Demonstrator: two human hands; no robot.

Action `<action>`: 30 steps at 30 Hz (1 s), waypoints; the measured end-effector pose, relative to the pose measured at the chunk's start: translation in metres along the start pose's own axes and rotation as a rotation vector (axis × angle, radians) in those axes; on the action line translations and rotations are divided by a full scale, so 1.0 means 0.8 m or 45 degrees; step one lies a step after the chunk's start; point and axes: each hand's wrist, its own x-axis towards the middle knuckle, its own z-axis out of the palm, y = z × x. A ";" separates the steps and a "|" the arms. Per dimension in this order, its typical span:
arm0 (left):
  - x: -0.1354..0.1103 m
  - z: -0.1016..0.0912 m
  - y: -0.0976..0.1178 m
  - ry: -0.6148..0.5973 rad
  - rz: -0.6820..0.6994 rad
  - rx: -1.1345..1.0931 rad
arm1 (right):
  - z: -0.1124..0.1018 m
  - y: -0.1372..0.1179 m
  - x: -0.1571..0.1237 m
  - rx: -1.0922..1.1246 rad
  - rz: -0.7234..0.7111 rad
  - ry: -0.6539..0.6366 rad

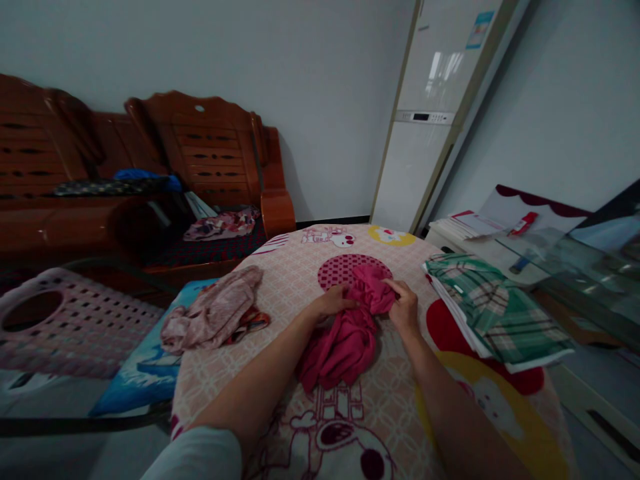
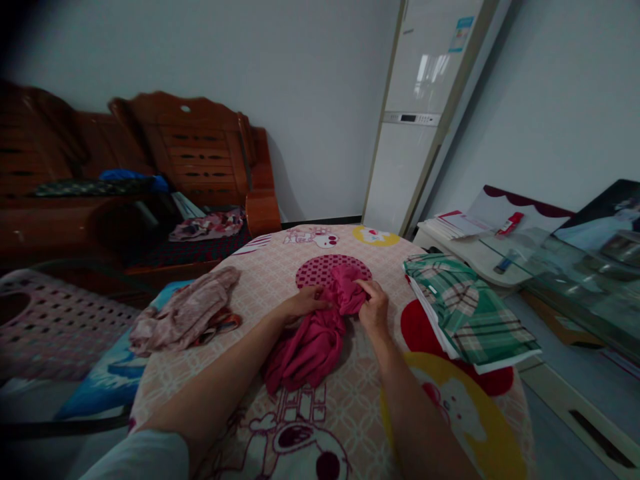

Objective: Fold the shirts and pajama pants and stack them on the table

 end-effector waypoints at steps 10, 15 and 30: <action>0.015 -0.040 0.002 0.614 0.251 -0.392 | 0.030 -0.069 0.082 0.048 -0.217 -0.038; 0.012 -0.083 -0.032 0.986 -0.111 0.144 | 0.046 -0.046 0.072 -0.127 0.049 -0.105; -0.005 -0.081 -0.019 0.614 -0.326 0.444 | 0.047 -0.017 0.003 0.044 0.549 -0.339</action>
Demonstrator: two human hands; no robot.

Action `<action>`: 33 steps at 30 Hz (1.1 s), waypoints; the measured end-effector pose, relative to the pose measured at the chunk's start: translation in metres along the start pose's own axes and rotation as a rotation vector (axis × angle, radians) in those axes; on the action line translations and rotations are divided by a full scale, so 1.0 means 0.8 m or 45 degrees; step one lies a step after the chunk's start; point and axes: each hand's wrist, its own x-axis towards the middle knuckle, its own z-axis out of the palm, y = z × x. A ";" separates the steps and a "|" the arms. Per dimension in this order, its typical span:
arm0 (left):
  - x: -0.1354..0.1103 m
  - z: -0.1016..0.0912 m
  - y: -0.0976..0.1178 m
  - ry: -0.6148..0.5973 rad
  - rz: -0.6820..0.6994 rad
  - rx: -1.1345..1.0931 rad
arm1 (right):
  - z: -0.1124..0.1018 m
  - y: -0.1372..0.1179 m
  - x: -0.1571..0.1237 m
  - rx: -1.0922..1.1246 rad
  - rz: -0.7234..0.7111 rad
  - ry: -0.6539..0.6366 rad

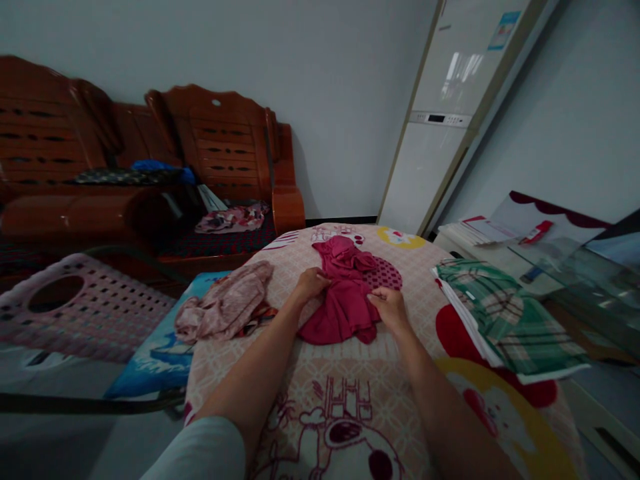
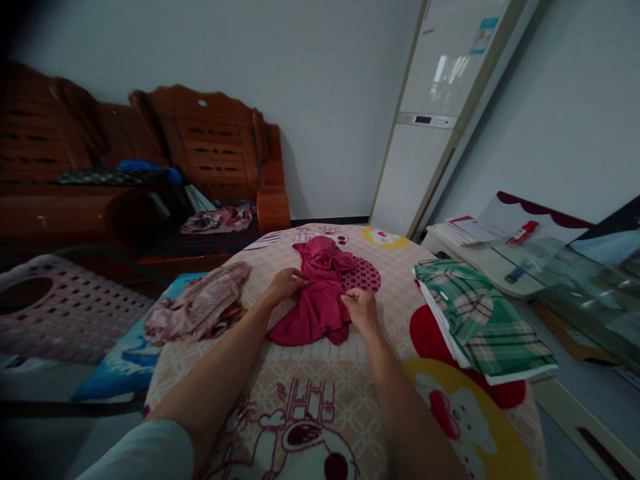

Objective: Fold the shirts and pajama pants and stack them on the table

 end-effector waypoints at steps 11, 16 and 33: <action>0.004 -0.009 -0.014 -0.034 -0.085 -0.274 | -0.083 0.028 0.014 -0.051 0.121 0.034; 0.010 0.012 -0.013 0.003 0.203 -0.181 | -0.034 0.015 0.007 -0.194 -0.029 -0.031; 0.000 -0.059 -0.024 -0.483 0.251 -0.315 | -0.108 -0.011 -0.010 0.263 0.331 -0.781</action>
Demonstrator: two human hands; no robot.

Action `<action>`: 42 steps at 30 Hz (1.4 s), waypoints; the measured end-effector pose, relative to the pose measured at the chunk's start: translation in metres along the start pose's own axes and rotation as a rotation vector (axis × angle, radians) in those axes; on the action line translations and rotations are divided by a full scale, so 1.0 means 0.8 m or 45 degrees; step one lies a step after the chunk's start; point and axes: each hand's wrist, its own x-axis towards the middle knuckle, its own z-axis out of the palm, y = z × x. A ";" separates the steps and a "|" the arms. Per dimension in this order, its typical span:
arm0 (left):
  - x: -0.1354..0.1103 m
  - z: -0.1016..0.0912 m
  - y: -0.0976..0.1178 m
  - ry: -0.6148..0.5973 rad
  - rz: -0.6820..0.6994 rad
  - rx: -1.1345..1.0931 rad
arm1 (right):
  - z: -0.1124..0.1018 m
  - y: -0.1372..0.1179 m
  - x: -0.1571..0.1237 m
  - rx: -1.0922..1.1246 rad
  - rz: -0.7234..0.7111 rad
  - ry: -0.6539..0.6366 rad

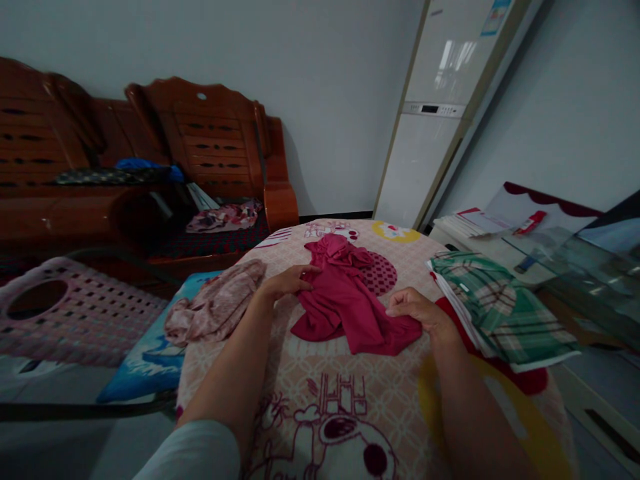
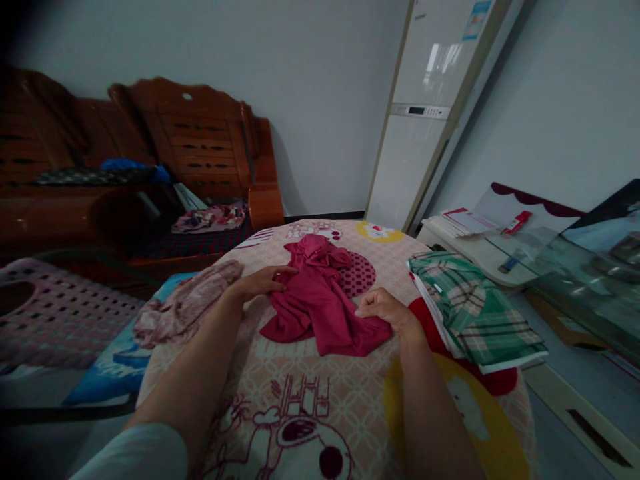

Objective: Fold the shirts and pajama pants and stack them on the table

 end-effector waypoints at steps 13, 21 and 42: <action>0.035 0.030 -0.021 0.491 0.059 0.370 | 0.051 -0.001 0.101 -0.413 -0.042 0.669; 0.030 0.024 -0.026 0.420 0.152 0.327 | 0.062 -0.029 0.136 -1.232 0.021 0.756; 0.028 0.022 -0.019 0.595 -0.102 0.467 | -0.025 0.037 0.043 -1.248 -0.075 1.363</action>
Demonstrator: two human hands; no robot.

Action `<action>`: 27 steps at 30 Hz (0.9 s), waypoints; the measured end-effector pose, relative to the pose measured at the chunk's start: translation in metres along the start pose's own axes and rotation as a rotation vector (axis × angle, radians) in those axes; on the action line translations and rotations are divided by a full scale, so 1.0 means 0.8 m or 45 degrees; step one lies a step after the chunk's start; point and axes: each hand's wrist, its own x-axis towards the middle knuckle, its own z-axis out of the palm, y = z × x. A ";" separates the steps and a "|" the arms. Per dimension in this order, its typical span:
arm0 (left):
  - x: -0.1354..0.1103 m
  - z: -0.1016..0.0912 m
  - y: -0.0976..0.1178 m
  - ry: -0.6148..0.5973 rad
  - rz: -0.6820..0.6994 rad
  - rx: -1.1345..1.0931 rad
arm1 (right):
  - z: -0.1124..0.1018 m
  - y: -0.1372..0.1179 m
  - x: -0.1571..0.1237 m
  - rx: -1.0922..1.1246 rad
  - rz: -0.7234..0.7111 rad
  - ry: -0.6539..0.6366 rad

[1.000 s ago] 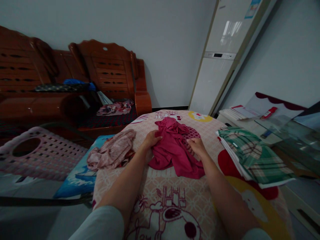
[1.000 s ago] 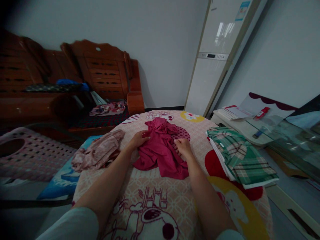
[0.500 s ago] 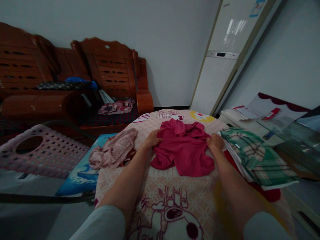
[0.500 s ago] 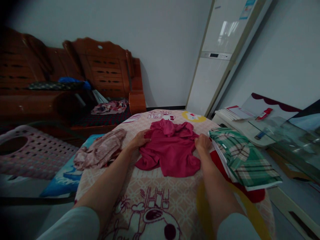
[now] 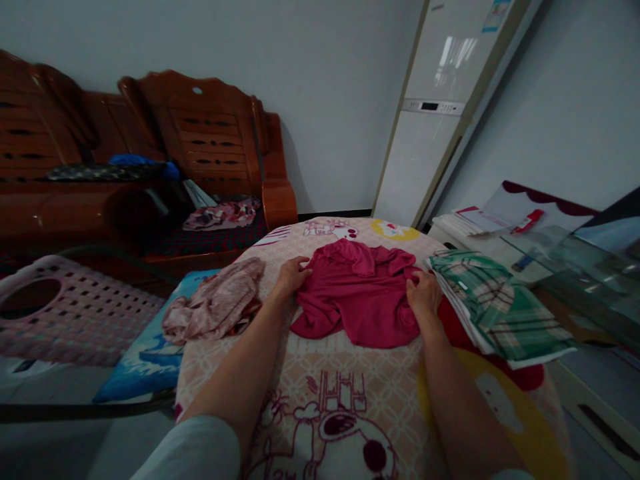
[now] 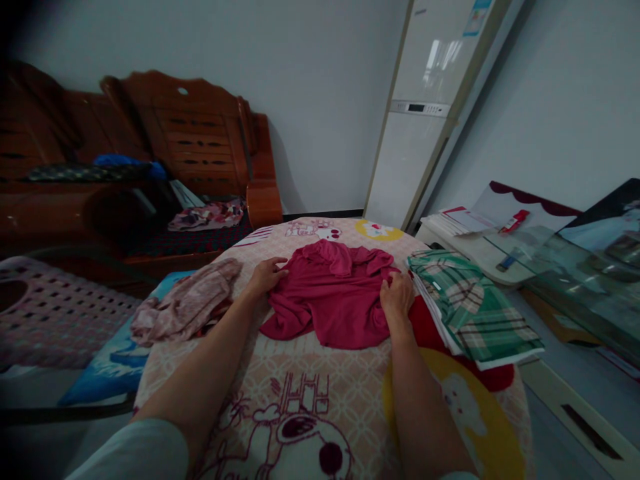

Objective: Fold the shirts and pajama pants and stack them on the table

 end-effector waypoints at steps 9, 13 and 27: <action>-0.007 -0.033 -0.013 0.416 -0.234 0.090 | 0.034 0.035 0.001 0.111 -0.214 0.018; -0.010 -0.042 -0.019 0.513 -0.260 0.108 | 0.036 0.035 0.001 0.114 -0.203 0.012; -0.032 0.056 0.089 -0.286 0.852 0.158 | 0.029 0.026 -0.001 0.097 -0.157 -0.050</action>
